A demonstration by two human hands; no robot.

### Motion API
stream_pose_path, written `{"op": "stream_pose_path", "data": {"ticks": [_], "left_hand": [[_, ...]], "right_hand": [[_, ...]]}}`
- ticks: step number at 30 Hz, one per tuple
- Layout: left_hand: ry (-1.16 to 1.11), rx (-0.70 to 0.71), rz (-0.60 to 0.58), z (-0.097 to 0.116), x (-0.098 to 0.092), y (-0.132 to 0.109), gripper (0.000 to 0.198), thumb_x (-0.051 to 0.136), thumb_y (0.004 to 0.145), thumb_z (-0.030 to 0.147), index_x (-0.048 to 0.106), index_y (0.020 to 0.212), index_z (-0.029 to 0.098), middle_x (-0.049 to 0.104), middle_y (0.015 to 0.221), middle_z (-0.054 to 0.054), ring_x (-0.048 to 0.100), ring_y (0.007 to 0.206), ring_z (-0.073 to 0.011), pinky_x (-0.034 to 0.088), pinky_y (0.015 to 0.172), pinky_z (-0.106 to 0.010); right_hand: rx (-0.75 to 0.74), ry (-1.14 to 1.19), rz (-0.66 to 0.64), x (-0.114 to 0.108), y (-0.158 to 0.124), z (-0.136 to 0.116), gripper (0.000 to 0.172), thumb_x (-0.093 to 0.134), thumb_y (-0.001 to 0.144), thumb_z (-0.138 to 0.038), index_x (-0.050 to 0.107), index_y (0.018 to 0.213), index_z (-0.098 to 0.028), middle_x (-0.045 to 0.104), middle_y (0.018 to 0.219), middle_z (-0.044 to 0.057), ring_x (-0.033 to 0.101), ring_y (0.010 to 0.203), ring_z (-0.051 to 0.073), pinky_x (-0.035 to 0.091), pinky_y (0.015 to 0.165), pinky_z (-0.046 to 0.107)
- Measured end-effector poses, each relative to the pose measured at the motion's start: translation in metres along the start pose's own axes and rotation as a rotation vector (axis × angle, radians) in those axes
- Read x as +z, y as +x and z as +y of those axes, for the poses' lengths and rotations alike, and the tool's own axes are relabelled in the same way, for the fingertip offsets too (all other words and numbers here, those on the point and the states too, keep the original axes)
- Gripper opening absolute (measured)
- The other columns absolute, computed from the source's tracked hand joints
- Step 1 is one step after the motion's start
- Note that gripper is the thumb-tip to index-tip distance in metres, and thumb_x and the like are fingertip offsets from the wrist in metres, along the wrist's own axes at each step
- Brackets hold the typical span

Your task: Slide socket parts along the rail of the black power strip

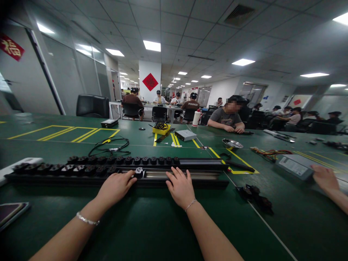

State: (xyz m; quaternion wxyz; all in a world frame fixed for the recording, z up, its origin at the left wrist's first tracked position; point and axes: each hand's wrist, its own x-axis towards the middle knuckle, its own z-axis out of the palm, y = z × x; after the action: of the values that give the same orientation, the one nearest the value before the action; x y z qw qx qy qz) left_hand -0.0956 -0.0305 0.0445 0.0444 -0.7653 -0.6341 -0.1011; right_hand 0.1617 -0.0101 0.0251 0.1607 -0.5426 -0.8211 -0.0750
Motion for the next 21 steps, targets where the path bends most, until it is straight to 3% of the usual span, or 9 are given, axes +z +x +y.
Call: {"op": "stream_pose_path", "data": {"ticks": [21], "left_hand": [[-0.022, -0.011, -0.030, 0.0024, -0.0007, -0.0011, 0.037, 0.039, 0.086, 0.045, 0.050, 0.115, 0.025, 0.067, 0.099, -0.006, 0.059, 0.093, -0.0226, 0.037, 0.083, -0.035]], "right_hand": [[-0.004, 0.005, -0.002, 0.0022, 0.0002, 0.0013, 0.040, 0.028, 0.090, -0.042, 0.050, 0.123, -0.033, 0.040, 0.138, 0.001, 0.032, 0.128, 0.020, 0.015, 0.104, 0.050]]}}
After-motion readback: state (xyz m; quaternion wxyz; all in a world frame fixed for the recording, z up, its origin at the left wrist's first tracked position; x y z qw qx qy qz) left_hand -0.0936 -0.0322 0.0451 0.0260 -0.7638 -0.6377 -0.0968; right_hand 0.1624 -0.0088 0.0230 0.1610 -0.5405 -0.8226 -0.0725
